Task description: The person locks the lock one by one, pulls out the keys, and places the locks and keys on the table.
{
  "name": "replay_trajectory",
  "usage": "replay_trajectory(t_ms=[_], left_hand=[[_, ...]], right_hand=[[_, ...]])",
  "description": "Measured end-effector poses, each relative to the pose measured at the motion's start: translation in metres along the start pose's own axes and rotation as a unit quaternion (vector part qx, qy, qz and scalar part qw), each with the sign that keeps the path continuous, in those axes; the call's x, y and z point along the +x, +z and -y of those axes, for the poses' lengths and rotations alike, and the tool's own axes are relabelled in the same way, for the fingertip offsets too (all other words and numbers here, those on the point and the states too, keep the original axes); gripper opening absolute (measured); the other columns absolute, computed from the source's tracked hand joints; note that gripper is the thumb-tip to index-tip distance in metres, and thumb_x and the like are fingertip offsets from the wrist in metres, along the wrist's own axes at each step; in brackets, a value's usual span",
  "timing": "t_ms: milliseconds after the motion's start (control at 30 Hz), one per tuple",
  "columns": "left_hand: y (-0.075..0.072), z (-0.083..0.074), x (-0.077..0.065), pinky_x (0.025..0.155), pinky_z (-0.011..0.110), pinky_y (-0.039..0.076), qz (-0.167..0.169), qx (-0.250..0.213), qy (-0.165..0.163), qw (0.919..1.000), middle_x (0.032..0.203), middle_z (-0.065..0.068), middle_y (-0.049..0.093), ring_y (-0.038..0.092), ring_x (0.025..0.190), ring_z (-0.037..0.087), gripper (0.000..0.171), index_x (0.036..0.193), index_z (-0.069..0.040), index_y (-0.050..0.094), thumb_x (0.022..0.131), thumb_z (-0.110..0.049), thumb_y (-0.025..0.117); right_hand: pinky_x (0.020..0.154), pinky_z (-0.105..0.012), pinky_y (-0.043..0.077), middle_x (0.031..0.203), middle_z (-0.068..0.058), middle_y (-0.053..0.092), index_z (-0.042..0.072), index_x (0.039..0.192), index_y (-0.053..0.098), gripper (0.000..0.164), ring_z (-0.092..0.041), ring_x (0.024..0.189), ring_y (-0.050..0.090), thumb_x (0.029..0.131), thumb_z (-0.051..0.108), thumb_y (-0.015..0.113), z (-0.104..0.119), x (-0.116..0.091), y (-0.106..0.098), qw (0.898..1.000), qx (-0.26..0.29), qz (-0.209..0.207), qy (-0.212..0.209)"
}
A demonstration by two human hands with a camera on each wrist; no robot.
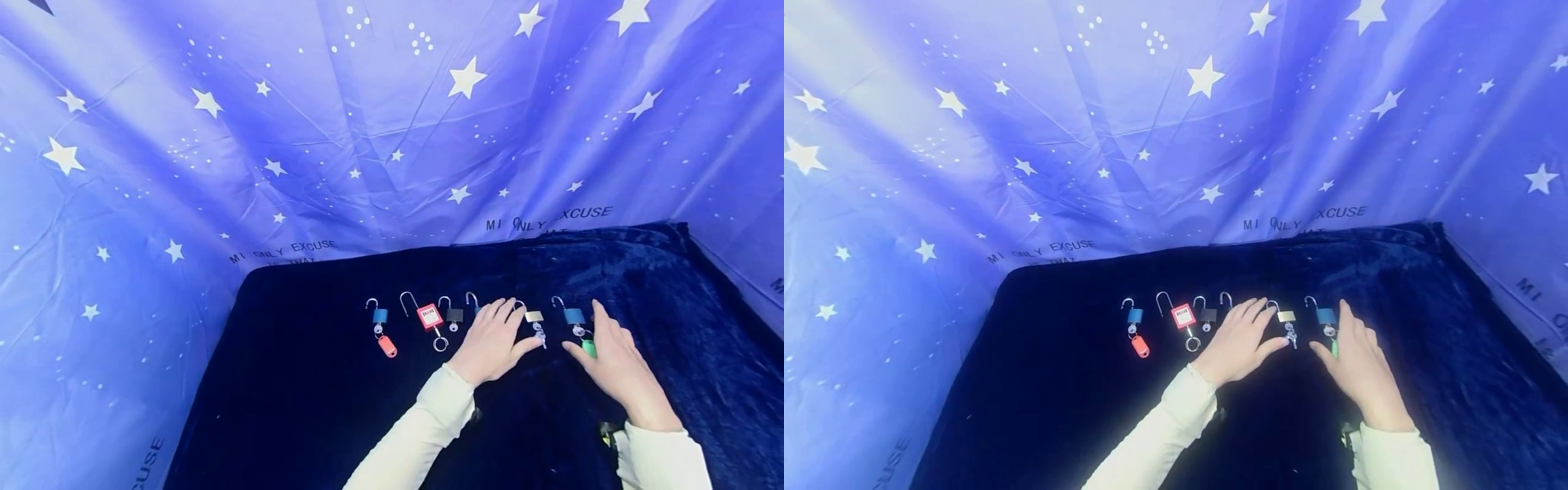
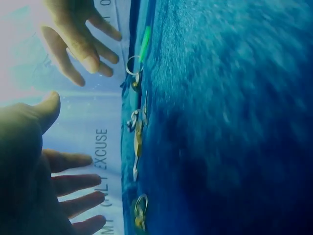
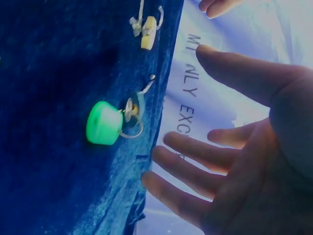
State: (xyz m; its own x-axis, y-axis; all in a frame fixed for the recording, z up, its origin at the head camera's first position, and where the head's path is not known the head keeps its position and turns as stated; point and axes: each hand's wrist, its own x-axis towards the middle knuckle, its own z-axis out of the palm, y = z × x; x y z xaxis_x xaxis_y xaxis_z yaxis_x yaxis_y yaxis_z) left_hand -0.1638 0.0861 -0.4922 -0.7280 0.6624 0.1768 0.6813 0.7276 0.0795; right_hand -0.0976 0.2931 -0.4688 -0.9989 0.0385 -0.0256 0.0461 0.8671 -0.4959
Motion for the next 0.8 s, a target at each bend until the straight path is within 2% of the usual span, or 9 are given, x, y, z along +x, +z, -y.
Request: replay_trajectory(t_ms=[133,267,367,500,633,800], left_hand=[[0.002,-0.004,0.009,0.116,0.03,0.032,0.009,-0.015,0.001,0.9998,0.149,0.001,0.049,0.042,0.14,0.017,0.067,0.145,-0.01,0.048,0.103,-0.058,0.03],[0.003,-0.01,0.019,0.115,0.027,0.034,0.018,-0.057,0.001,0.9982,0.146,-0.003,0.052,0.044,0.138,0.013,0.065,0.143,-0.013,0.051,0.104,-0.059,0.028],[0.004,-0.014,0.027,0.114,0.025,0.033,0.034,-0.1,-0.007,0.9944,0.145,-0.007,0.052,0.043,0.138,0.011,0.065,0.144,-0.016,0.051,0.103,-0.06,0.026],[0.005,-0.019,0.037,0.113,0.022,0.034,0.057,-0.133,-0.024,0.9892,0.145,-0.009,0.051,0.043,0.138,0.008,0.065,0.147,-0.017,0.048,0.103,-0.061,0.025],[0.006,-0.023,0.045,0.112,0.022,0.036,0.069,-0.147,-0.037,0.986,0.145,-0.009,0.052,0.045,0.137,0.008,0.064,0.145,-0.018,0.049,0.103,-0.06,0.026],[0.01,-0.027,0.051,0.112,0.023,0.037,0.082,-0.153,-0.05,0.9835,0.143,-0.009,0.053,0.046,0.135,0.008,0.062,0.143,-0.019,0.052,0.103,-0.06,0.028]], right_hand=[[0.094,-0.075,0.031,0.133,-0.049,0.035,-0.018,0.148,0.013,0.084,-0.066,0.12,0.031,0.099,0.033,0.059,-0.005,0.003,-0.002,1.0,-0.006,0.023,0.013],[0.092,-0.072,0.035,0.128,-0.048,0.04,-0.021,0.142,0.026,0.075,-0.064,0.117,0.038,0.098,0.029,0.061,-0.01,0.004,-0.004,0.999,-0.018,0.035,0.013],[0.091,-0.071,0.038,0.126,-0.047,0.042,-0.023,0.137,0.031,0.071,-0.063,0.115,0.041,0.097,0.027,0.062,-0.013,0.006,-0.005,0.999,-0.026,0.041,0.013],[0.089,-0.069,0.04,0.122,-0.047,0.047,-0.024,0.131,0.039,0.064,-0.061,0.111,0.046,0.097,0.024,0.064,-0.015,0.008,-0.004,0.998,-0.036,0.041,0.005],[0.089,-0.068,0.04,0.117,-0.045,0.051,-0.024,0.124,0.046,0.056,-0.06,0.108,0.048,0.096,0.021,0.064,-0.019,0.011,-0.001,0.998,-0.043,0.034,-0.008],[0.086,-0.068,0.041,0.114,-0.043,0.052,-0.023,0.123,0.046,0.056,-0.059,0.105,0.048,0.094,0.022,0.065,-0.024,0.012,0.003,0.998,-0.049,0.028,-0.006]])
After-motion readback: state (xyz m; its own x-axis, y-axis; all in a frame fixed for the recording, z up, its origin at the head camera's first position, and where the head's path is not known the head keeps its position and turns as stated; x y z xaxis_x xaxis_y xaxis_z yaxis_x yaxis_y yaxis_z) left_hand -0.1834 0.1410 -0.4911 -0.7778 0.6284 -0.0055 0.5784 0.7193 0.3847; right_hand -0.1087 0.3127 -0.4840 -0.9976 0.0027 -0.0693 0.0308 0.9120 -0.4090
